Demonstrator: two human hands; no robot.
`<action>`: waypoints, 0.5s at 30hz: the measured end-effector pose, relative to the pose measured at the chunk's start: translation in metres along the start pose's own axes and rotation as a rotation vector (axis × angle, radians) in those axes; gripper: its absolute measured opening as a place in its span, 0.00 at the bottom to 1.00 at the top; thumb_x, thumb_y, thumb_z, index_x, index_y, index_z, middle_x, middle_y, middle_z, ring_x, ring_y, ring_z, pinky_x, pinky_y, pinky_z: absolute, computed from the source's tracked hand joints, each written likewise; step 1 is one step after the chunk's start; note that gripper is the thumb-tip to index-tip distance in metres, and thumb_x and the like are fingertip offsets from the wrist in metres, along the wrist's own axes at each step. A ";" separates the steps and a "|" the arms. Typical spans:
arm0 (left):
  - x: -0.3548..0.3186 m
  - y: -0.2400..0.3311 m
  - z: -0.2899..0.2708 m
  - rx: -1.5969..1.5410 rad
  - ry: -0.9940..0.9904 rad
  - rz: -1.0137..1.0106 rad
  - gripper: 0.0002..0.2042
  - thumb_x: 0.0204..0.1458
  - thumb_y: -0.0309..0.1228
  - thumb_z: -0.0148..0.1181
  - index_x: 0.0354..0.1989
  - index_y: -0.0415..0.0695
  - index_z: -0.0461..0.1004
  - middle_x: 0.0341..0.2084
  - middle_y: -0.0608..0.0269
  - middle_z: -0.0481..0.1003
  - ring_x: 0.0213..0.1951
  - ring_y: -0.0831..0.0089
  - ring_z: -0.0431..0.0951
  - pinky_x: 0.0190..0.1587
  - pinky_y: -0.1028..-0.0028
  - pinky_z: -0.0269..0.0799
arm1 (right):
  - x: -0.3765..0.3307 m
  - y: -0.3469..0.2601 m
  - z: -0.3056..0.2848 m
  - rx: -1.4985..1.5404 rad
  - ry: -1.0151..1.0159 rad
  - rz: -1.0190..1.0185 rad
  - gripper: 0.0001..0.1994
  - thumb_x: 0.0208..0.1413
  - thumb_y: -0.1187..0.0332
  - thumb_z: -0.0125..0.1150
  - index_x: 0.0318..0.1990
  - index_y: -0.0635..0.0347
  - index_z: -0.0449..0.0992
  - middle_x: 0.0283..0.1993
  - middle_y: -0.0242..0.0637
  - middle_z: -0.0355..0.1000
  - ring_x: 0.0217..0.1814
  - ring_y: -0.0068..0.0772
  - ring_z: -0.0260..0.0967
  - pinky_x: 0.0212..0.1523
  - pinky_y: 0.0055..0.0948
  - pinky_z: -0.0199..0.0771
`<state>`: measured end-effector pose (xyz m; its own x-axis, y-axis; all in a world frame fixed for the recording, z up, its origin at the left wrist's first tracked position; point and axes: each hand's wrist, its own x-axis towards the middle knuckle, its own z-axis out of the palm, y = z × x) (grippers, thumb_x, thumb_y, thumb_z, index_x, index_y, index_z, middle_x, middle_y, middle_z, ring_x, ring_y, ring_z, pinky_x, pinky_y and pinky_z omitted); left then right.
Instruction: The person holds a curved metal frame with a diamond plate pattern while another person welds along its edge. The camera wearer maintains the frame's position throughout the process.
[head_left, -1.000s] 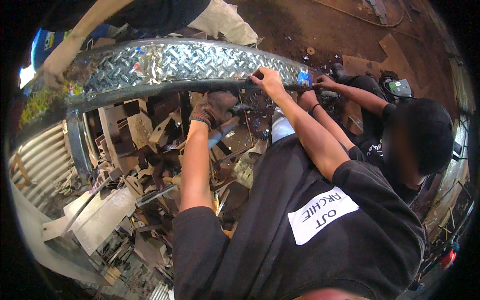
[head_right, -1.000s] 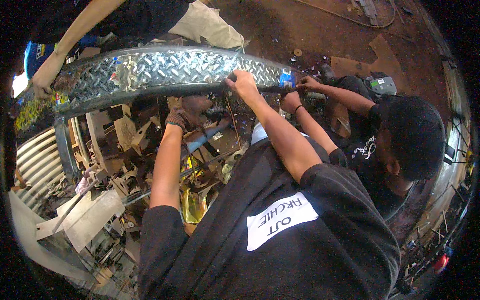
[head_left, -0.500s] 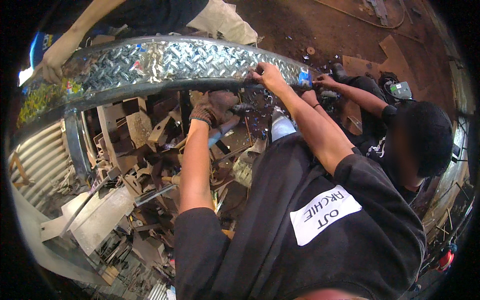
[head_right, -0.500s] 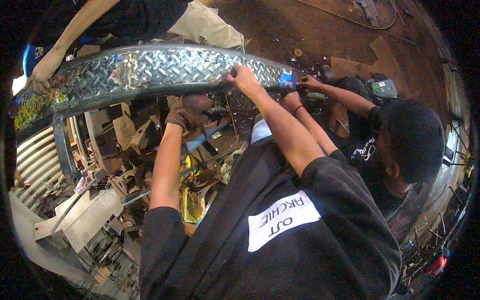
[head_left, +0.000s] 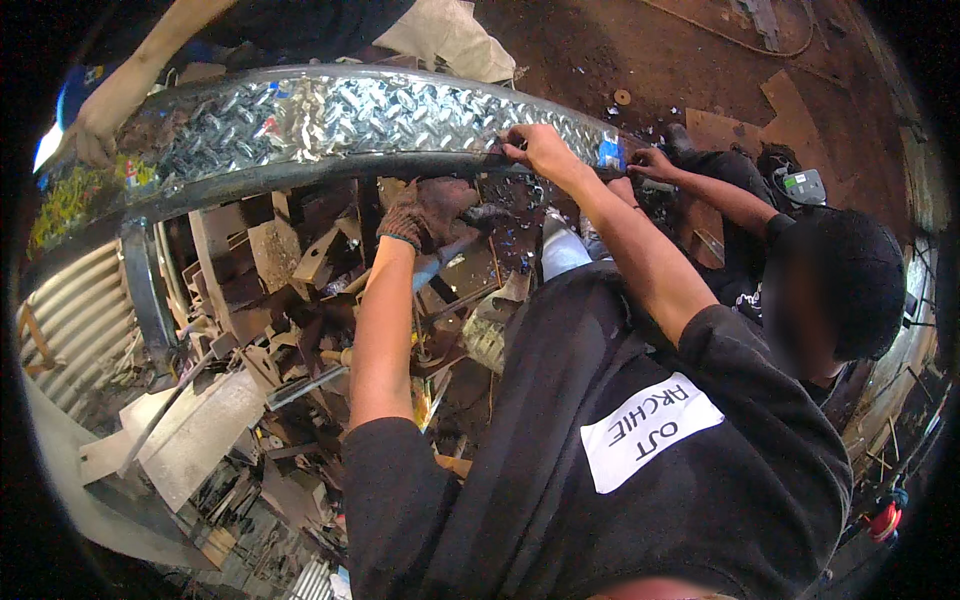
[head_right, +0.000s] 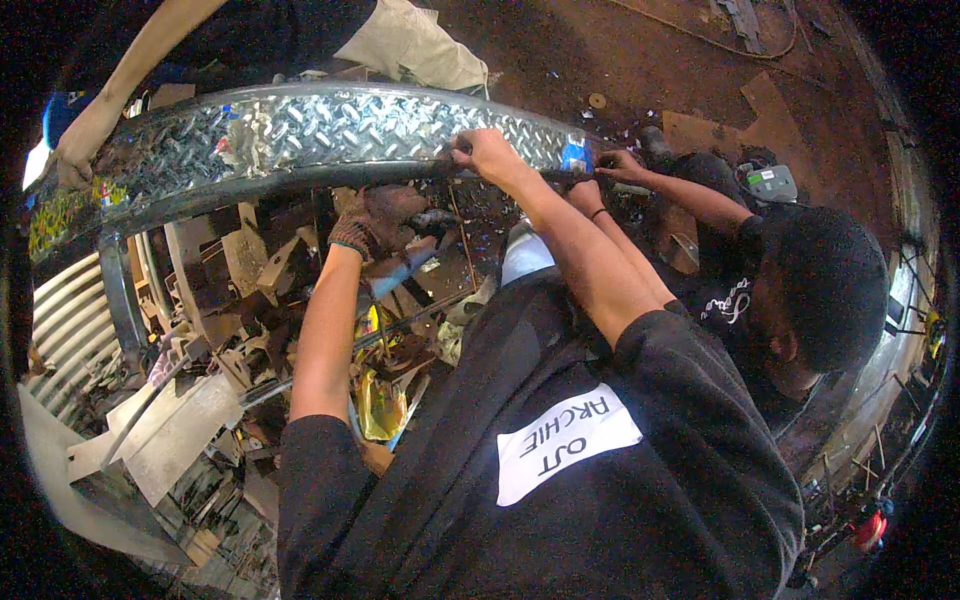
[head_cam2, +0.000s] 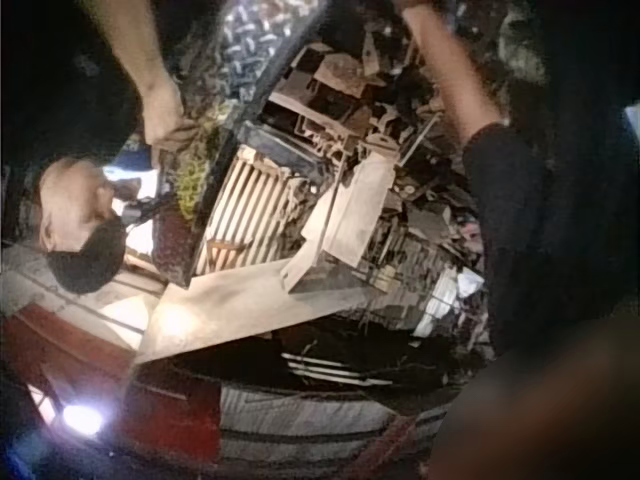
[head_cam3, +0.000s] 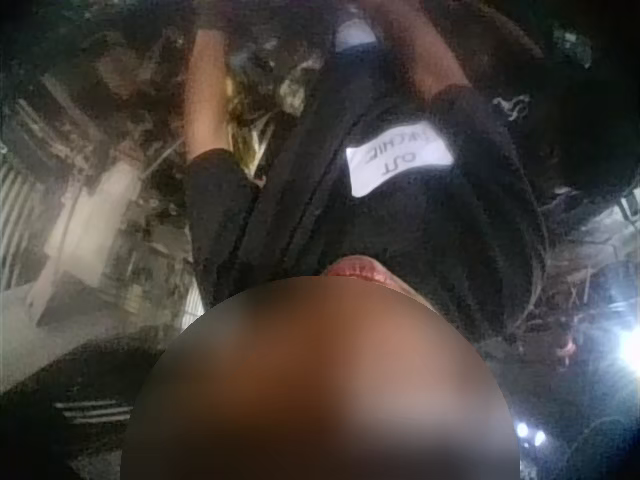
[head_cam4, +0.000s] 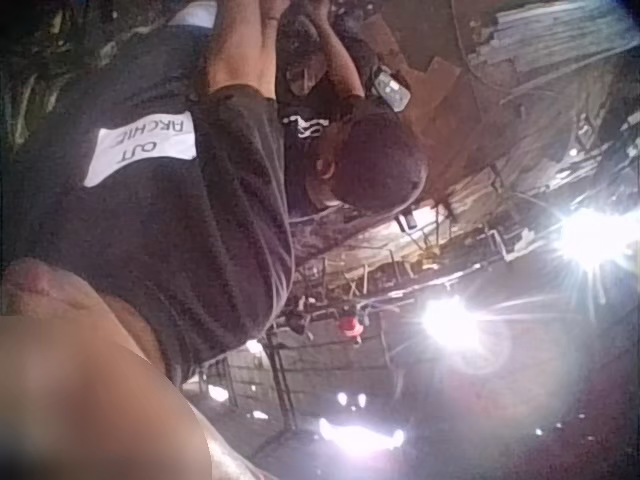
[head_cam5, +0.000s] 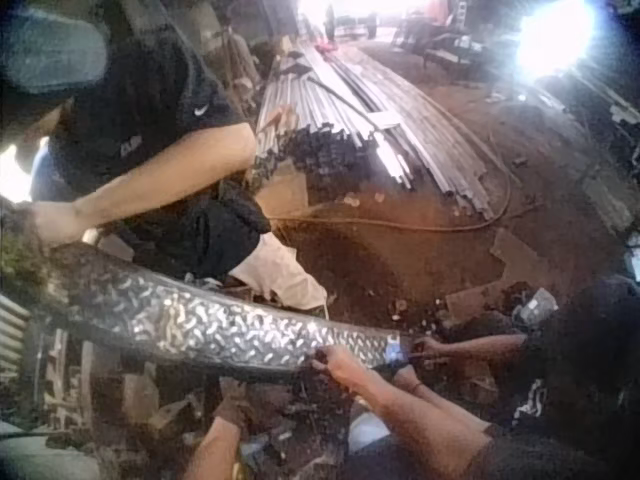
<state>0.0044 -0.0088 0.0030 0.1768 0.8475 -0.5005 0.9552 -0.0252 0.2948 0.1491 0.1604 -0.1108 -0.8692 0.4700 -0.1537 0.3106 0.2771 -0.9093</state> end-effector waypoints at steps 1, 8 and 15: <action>0.001 -0.002 0.001 0.011 -0.019 -0.004 0.21 0.37 0.47 0.67 0.36 0.46 0.74 0.36 0.56 0.75 0.45 0.58 0.75 0.48 0.61 0.71 | 0.001 0.002 0.001 -0.004 0.022 -0.049 0.16 0.50 0.59 0.62 0.39 0.65 0.77 0.36 0.55 0.74 0.41 0.56 0.72 0.43 0.43 0.71; 0.001 -0.006 0.005 -0.074 0.048 0.059 0.20 0.31 0.32 0.64 0.38 0.47 0.72 0.33 0.57 0.74 0.41 0.55 0.75 0.44 0.60 0.73 | 0.004 0.003 -0.004 -0.063 -0.011 -0.042 0.17 0.50 0.60 0.63 0.40 0.64 0.76 0.36 0.54 0.75 0.40 0.55 0.73 0.41 0.42 0.72; 0.000 -0.001 0.001 -0.011 0.015 -0.010 0.18 0.36 0.37 0.65 0.38 0.47 0.72 0.36 0.58 0.74 0.44 0.58 0.75 0.47 0.61 0.72 | 0.009 0.003 -0.011 -0.093 -0.116 -0.078 0.16 0.49 0.60 0.64 0.40 0.63 0.76 0.35 0.53 0.75 0.39 0.54 0.73 0.40 0.42 0.72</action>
<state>0.0037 -0.0089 0.0019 0.1636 0.8557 -0.4910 0.9542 -0.0109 0.2989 0.1463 0.1751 -0.1101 -0.9291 0.3454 -0.1324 0.2699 0.3883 -0.8811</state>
